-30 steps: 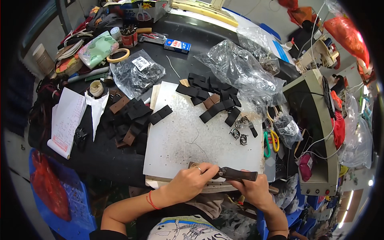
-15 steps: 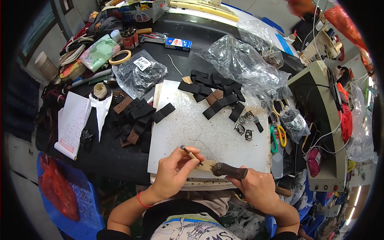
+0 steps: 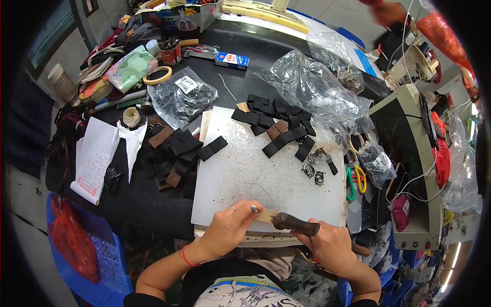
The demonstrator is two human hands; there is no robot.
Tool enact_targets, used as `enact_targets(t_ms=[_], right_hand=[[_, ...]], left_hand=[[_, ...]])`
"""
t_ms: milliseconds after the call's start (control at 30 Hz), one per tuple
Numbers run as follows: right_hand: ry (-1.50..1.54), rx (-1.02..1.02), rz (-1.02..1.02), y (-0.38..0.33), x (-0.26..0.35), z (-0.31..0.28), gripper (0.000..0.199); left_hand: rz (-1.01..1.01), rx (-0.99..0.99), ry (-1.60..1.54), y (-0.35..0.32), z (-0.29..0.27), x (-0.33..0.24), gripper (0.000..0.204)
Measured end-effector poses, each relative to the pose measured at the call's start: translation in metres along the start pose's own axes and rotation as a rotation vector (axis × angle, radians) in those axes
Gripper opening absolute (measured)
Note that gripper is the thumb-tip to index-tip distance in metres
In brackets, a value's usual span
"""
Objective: The person repeatedly places small black and brown leather straps onto a wooden block, aligns a metal pin, and uses a hammer to drive the pin through the strap. They then remove the assembled strap and repeat the process with additional straps from a pile on the table.
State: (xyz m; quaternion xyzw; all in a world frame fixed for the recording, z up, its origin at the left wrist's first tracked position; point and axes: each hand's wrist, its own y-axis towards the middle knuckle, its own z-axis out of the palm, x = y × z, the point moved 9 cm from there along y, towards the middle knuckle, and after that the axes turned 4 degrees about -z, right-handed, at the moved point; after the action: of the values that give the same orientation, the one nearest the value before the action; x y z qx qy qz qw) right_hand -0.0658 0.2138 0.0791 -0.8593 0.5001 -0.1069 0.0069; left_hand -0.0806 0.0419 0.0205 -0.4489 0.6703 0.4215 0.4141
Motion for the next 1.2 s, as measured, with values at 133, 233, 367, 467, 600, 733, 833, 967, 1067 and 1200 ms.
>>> enact_targets(t_ms=[133,233,367,467,600,733,833,967,1067,1200], right_hand=[[0.043,-0.013,0.029,0.0,-0.007,0.001,0.028],[0.079,-0.099,-0.052,-0.002,-0.022,-0.014,0.031],[1.1,-0.932,0.149,-0.047,-0.07,-0.088,0.027],[1.102,-0.65,-0.152,-0.012,-0.034,-0.093,0.034],[0.152,-0.251,-0.044,0.025,-0.011,-0.051,0.023],[-0.005,-0.071,-0.113,0.014,-0.007,-0.014,0.028],[0.065,-0.097,-0.066,0.01,0.002,0.003,0.028],[0.069,-0.072,-0.021,0.006,-0.003,0.01,0.025],[0.288,-0.171,-0.033,-0.005,-0.02,0.021,0.023],[0.254,-0.554,0.166,-0.034,-0.083,0.002,0.024]], left_hand=[[0.161,0.037,0.157,-0.001,0.006,-0.019,0.035],[0.135,0.067,0.215,-0.004,0.008,-0.02,0.032],[0.206,0.055,0.237,-0.004,0.012,-0.024,0.045],[0.225,0.064,0.254,-0.003,0.016,-0.024,0.045],[0.216,0.046,0.279,-0.004,0.01,-0.025,0.041],[0.209,-0.123,0.201,-0.001,0.007,-0.02,0.033],[-0.062,-0.259,0.065,0.0,-0.013,0.003,0.023],[0.082,-0.152,0.186,0.019,-0.014,-0.024,0.021],[-0.014,0.154,0.353,0.016,0.01,-0.004,0.023],[0.028,0.2,0.37,0.013,0.014,-0.007,0.023]])
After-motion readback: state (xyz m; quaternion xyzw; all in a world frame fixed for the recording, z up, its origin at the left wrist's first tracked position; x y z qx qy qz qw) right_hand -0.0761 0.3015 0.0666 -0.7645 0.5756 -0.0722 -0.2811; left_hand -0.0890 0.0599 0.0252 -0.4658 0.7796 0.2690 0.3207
